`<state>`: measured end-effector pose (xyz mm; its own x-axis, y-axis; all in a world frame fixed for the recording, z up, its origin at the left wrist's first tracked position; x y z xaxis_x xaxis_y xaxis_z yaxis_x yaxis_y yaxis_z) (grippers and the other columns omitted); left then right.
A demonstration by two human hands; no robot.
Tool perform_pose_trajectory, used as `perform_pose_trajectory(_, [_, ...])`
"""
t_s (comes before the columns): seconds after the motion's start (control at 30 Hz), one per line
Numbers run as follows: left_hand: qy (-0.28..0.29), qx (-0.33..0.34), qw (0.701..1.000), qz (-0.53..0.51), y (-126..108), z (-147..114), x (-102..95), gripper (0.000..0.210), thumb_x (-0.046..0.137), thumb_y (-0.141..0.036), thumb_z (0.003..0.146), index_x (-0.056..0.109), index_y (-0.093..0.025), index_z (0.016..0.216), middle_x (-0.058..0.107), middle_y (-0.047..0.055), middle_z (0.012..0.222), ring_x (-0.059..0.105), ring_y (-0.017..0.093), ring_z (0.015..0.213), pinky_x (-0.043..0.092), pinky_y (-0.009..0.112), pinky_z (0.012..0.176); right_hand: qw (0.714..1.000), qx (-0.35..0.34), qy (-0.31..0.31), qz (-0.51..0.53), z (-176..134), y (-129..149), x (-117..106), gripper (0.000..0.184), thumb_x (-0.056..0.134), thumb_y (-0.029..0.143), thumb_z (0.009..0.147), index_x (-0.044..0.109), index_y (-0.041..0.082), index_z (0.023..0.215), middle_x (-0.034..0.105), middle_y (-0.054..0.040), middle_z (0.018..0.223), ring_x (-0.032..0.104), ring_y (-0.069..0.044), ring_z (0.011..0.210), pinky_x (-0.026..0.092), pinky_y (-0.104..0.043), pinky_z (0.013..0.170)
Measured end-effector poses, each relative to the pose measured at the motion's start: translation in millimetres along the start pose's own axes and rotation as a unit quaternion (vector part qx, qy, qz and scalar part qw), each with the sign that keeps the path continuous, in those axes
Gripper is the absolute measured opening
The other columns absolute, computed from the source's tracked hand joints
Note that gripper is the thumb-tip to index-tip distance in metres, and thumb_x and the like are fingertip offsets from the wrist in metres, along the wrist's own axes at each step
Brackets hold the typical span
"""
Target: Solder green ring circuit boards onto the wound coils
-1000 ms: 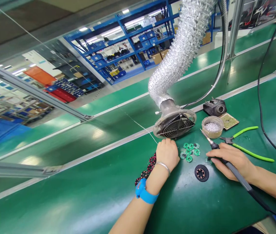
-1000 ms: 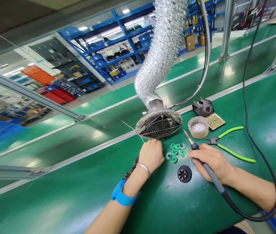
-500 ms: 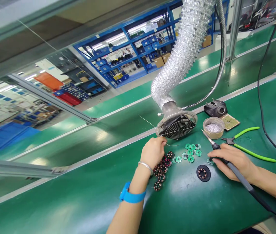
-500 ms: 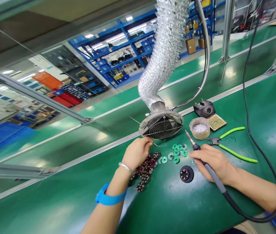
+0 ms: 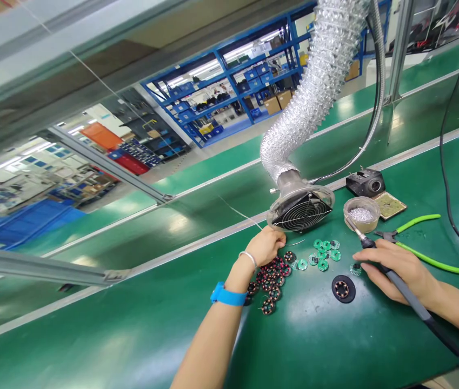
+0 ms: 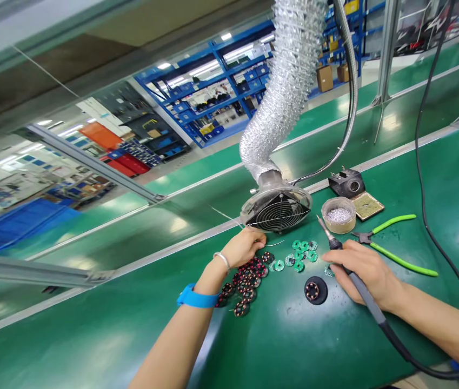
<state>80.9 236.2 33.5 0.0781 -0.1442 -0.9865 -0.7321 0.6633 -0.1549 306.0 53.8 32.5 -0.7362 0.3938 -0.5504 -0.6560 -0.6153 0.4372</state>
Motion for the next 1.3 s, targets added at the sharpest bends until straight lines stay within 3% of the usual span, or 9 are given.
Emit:
perform_pose_trajectory(0.13, [-0.055,-0.038,0.998,0.003,-16,-33,-27.2,0.017,0.046,-0.012,0.083,0.059,-0.019,0.075,0.063,0.002,0.071,0.058,0.017,0.064,0.048,0.029,0.063,0.998,0.062,-0.012,0.022,-14,2,-12,0.031,0.049,0.008,0.090,0.056,0.022,0.116,0.070,-0.0046,0.088,0.062,-0.017,0.074,0.053,-0.030,0.067])
perform_pose_trajectory(0.23, [-0.166,-0.047,0.983,-0.065,-51,-66,-36.8,0.017,0.044,-0.023,0.092,0.060,-0.021,0.088,0.064,0.000,0.072,0.060,0.015,0.063,0.050,0.027,0.062,0.990,0.134,0.015,0.050,-34,6,-16,0.038,0.047,0.012,0.092,0.051,0.024,0.128,0.069,-0.0035,0.088,0.065,-0.017,0.078,0.055,-0.029,0.070])
perform_pose_trajectory(0.33, [-0.167,0.092,0.973,-0.131,-103,-81,-16.9,0.019,0.044,-0.020,0.095,0.063,-0.024,0.098,0.069,0.002,0.089,0.066,0.013,0.078,0.053,0.022,0.069,0.983,0.168,0.041,0.056,-47,12,-19,0.040,0.048,0.019,0.092,0.051,0.025,0.132,0.065,-0.0038,0.082,0.063,-0.018,0.071,0.053,-0.030,0.061])
perform_pose_trajectory(0.43, [-0.150,0.133,0.972,-0.120,-125,-78,10.5,0.021,0.043,-0.021,0.097,0.063,-0.024,0.102,0.068,0.003,0.090,0.066,0.012,0.073,0.053,0.019,0.061,0.980,0.180,0.031,0.076,-51,18,-21,0.035,0.047,0.020,0.090,0.057,0.024,0.124,0.059,-0.0029,0.071,0.058,-0.018,0.062,0.050,-0.030,0.054])
perform_pose_trajectory(0.63, [-0.145,0.166,0.966,-0.132,-114,-68,30.2,0.021,0.042,-0.018,0.097,0.062,-0.023,0.104,0.066,0.003,0.089,0.065,0.012,0.070,0.053,0.020,0.061,0.976,0.211,-0.018,0.055,-52,18,-21,0.023,0.050,0.016,0.084,0.058,0.024,0.104,0.064,-0.0021,0.076,0.061,-0.017,0.064,0.047,-0.029,0.056])
perform_pose_trajectory(0.9, [-0.124,0.157,0.975,-0.101,-109,-68,34.9,0.027,0.040,-0.012,0.094,0.063,-0.024,0.102,0.065,0.003,0.090,0.065,0.012,0.069,0.052,0.020,0.058,0.974,0.216,0.018,0.059,-45,19,-19,0.023,0.048,0.013,0.082,0.061,0.022,0.098,0.058,-0.0007,0.065,0.051,-0.015,0.052,0.040,-0.028,0.047])
perform_pose_trajectory(1.3, [-0.133,0.165,0.974,-0.085,-110,-69,33.2,0.026,0.039,-0.011,0.094,0.061,-0.024,0.101,0.064,0.002,0.088,0.064,0.013,0.067,0.051,0.022,0.058,0.970,0.226,0.040,0.079,-45,18,-15,0.026,0.047,0.011,0.083,0.060,0.023,0.101,0.056,0.0000,0.065,0.050,-0.014,0.053,0.037,-0.028,0.048])
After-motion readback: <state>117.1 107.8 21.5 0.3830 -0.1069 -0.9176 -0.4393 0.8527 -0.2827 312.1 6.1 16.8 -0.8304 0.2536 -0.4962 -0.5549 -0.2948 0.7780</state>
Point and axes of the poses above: each hand's wrist, its own z-axis towards the middle knuckle, its own x-axis out of the palm, y = z × x, the point moved 5 cm from there along z, towards the middle knuckle
